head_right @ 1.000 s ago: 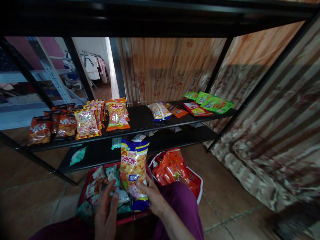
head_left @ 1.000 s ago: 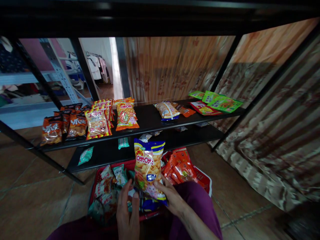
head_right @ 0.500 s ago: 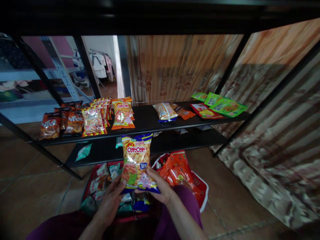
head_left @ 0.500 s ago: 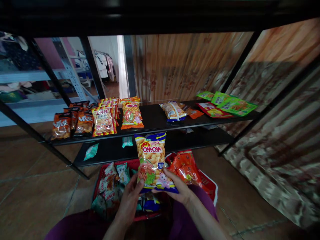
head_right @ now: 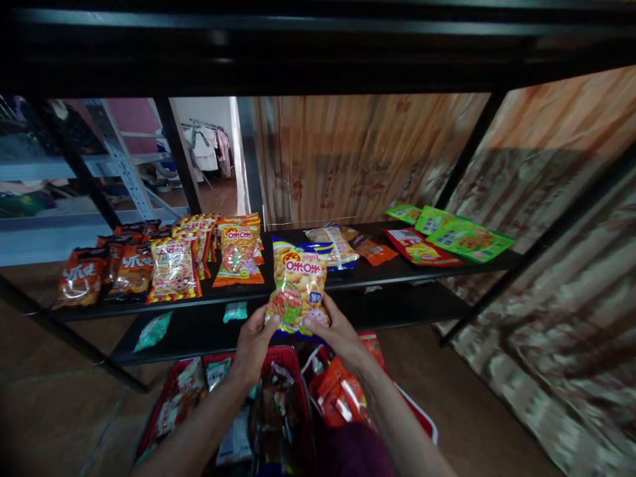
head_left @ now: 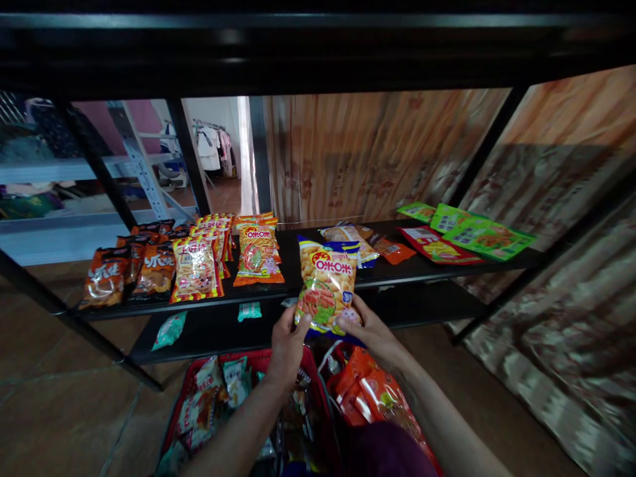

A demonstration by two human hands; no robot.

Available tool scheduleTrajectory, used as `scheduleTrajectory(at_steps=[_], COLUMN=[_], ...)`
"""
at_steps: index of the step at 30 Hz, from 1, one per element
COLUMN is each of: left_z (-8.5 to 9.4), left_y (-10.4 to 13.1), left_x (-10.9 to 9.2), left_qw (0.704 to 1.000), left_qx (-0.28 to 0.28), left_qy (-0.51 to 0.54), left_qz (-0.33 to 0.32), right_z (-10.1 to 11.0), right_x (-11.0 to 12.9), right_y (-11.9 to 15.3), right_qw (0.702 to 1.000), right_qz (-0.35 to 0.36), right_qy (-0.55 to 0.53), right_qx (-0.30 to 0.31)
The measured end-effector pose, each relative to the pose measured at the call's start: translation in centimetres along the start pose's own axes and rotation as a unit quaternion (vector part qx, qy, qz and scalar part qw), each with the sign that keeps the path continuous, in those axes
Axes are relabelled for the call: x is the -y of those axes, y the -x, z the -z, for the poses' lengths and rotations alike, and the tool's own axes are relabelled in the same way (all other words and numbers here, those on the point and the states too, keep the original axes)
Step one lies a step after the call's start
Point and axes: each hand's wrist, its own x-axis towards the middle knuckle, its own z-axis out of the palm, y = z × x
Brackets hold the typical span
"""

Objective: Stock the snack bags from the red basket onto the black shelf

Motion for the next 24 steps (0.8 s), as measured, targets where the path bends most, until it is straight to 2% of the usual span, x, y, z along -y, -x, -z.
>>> scheduleTrajectory(at_steps=[5,9,12,15,21,24], left_z=[-1.9,-3.0,-3.9,-4.8,-5.6,-5.8], left_y=[-8.3,-13.0,-15.5,-17.6,-20.9,-21.9], left_x=[-0.1,-0.5,-1.0,-1.1,-0.4,-0.2], left_qw=[0.994,0.975,0.953,0.936,0.916,0.909], left_qx=[-0.056,-0.138,-0.173,-0.193,-0.246,-0.247], left_qy=[-0.044,-0.137,-0.221,-0.273,-0.308,-0.329], left_qz=[-0.08,-0.106,-0.112,-0.106,-0.069,-0.059], right_z=[1.2,1.9,2.2,2.3,2.0,2.1], right_x=[2.7,3.5,4.0,4.3,4.4,4.2], right_y=[-8.2,-14.6,-18.5,-21.4,-25.2,-26.7], right_qw=[0.999,0.997,0.993,0.989,0.976,0.969], right_qz=[0.032,0.057,0.081,0.068,0.059,0.043], right_qy=[0.008,0.036,0.079,0.117,0.206,0.238], right_qx=[-0.023,-0.021,-0.043,-0.053,-0.048,-0.051])
